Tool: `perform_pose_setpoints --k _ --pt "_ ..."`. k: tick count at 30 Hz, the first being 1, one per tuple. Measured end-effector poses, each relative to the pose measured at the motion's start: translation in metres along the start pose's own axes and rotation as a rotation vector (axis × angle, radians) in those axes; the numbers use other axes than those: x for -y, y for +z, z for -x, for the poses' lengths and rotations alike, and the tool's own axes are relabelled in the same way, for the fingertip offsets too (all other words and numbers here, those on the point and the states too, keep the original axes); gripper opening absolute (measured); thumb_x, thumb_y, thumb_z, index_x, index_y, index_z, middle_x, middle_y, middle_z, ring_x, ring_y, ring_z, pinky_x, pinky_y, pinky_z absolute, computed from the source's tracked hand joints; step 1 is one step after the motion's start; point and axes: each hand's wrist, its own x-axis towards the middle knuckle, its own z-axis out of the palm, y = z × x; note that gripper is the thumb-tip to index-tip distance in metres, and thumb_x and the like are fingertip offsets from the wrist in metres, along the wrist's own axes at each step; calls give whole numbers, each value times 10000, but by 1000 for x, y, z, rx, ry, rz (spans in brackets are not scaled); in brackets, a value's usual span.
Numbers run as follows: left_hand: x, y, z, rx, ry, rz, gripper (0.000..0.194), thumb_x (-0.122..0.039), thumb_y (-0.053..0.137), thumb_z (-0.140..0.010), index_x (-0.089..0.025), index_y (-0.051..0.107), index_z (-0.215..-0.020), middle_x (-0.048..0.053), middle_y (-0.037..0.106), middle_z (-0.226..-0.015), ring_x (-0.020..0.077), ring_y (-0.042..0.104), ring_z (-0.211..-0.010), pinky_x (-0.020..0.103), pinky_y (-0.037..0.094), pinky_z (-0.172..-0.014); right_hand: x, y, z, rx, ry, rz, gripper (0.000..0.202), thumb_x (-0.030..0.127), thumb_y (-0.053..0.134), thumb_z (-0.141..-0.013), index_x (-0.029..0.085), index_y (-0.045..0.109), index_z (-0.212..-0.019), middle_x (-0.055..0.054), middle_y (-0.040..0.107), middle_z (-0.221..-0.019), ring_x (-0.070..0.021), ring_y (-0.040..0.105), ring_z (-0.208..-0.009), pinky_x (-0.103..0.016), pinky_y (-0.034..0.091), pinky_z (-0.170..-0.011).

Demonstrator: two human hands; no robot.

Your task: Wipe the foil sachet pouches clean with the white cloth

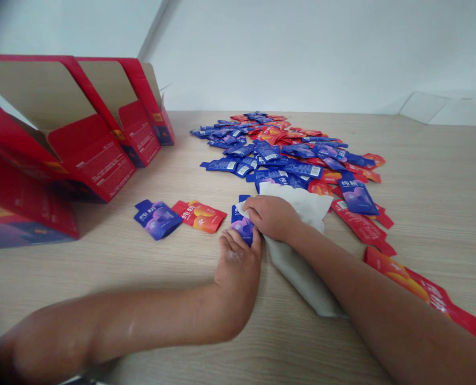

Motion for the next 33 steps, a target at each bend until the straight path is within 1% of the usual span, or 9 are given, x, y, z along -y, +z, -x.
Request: perform_pose_setpoints --k 3,7,9,12,15,21,25,30,33 --pt "0 1 0 -5 2 13 509 -49 431 -902 -114 458 -1406 297 632 -1233 330 649 -1122 530 531 -923 0 0 1 -13 -13 3 282 259 442 -907 201 706 -990 -58 727 -1031 -213 654 -932 -319 458 -820" --pt "0 1 -1 -1 0 25 503 -56 434 -904 -92 453 -1406 309 626 -1233 337 648 -1121 535 524 -937 3 -3 4 -109 -60 -13 269 252 449 -912 192 705 -969 -65 723 -1012 -204 652 -913 -307 457 -809" --pt "-1 2 -1 -10 -6 26 497 -40 429 -897 -63 463 -1392 320 623 -1226 340 648 -1119 530 526 -939 5 -3 5 -131 -107 -27 265 244 453 -911 185 706 -961 -69 720 -995 -201 650 -906 -304 455 -808" --pt "-1 3 0 -44 -16 60 470 -10 428 -884 -30 509 -1347 331 624 -1216 341 650 -1115 529 530 -938 7 -2 6 -66 -171 -41 253 225 464 -898 181 710 -932 -66 720 -958 -198 652 -888 -305 456 -803" --pt "-1 2 0 -53 -13 74 458 -6 424 -884 -21 520 -1332 335 620 -1218 342 649 -1117 529 532 -937 7 -2 5 -21 -161 -48 251 220 466 -893 181 711 -932 -65 721 -958 -200 654 -891 -308 456 -806" --pt "1 -6 -1 36 -11 23 478 -33 403 -904 -49 475 -1377 315 619 -1234 333 652 -1110 520 536 -932 8 -4 4 -10 -140 -51 260 223 455 -897 180 708 -934 -60 720 -953 -203 654 -889 -314 454 -805" --pt "1 -8 -1 37 -4 13 472 -39 390 -911 -41 478 -1375 334 608 -1233 338 645 -1118 511 529 -945 9 -4 4 -6 -143 -65 263 222 453 -896 176 709 -935 -63 721 -956 -202 654 -891 -314 454 -810" --pt "3 -8 -1 71 31 -39 484 -63 371 -925 -33 433 -1404 345 592 -1243 343 636 -1125 493 535 -938 9 -3 3 -2 -137 -65 265 221 450 -896 180 710 -930 -59 720 -956 -201 654 -894 -311 453 -812" --pt "3 -9 0 63 37 -54 486 -61 370 -922 -37 434 -1404 330 600 -1247 337 639 -1125 497 539 -929 9 -3 3 -4 -130 -65 261 219 453 -893 182 709 -927 -59 721 -958 -200 653 -895 -310 453 -815"
